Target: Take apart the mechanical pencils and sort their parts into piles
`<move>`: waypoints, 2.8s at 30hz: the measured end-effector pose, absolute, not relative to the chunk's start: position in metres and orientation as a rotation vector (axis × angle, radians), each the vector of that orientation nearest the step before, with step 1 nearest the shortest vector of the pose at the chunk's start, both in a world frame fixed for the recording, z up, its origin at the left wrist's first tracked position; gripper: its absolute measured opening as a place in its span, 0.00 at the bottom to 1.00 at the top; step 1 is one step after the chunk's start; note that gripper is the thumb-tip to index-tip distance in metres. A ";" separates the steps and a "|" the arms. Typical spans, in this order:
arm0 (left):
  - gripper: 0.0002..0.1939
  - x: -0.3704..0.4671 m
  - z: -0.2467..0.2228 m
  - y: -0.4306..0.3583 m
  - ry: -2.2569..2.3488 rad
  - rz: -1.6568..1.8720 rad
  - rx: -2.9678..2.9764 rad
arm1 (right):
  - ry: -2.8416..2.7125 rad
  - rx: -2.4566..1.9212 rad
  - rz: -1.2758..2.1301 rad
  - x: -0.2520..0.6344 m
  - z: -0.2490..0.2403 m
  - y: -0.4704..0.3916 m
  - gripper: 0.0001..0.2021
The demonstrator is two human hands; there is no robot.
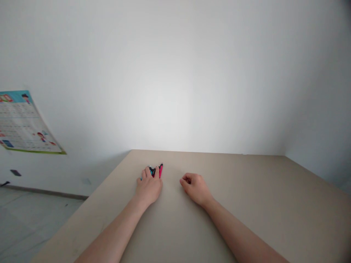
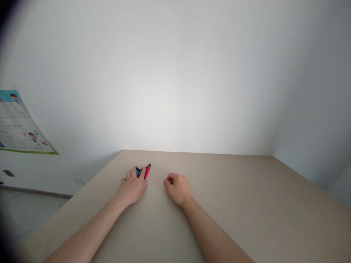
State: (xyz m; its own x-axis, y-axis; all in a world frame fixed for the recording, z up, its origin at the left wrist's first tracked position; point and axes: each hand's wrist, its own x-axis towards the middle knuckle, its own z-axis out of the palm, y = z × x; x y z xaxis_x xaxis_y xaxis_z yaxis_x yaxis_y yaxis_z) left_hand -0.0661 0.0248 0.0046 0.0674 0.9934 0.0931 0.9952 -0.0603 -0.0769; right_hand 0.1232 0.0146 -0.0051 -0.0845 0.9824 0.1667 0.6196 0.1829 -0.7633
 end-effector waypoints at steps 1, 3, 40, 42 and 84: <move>0.28 -0.068 0.006 0.026 -2.063 -0.014 -2.212 | -1.788 -1.511 0.681 0.123 -0.006 0.015 0.10; 0.28 -0.073 0.008 0.028 -2.062 0.012 -2.230 | -1.788 -1.512 0.669 0.123 -0.006 0.015 0.10; 0.19 -0.129 0.019 0.058 -2.164 -0.267 -2.310 | -1.763 -1.508 0.689 0.123 -0.007 0.013 0.09; 0.16 -0.130 0.023 0.056 -2.158 -0.285 -2.297 | -1.767 -1.500 0.692 0.123 -0.007 0.013 0.09; 0.18 -0.082 0.021 0.036 -2.117 -0.263 -2.136 | -1.752 -1.503 0.709 0.125 -0.008 0.014 0.10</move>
State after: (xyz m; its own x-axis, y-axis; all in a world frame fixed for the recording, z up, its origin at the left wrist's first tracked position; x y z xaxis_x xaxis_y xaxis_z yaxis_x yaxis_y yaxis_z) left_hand -0.0822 0.0357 0.0214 0.0051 0.9780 0.2084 0.9993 -0.0127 0.0349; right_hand 0.1249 0.0143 -0.0081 -0.0699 0.9842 0.1627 0.5940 0.1721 -0.7858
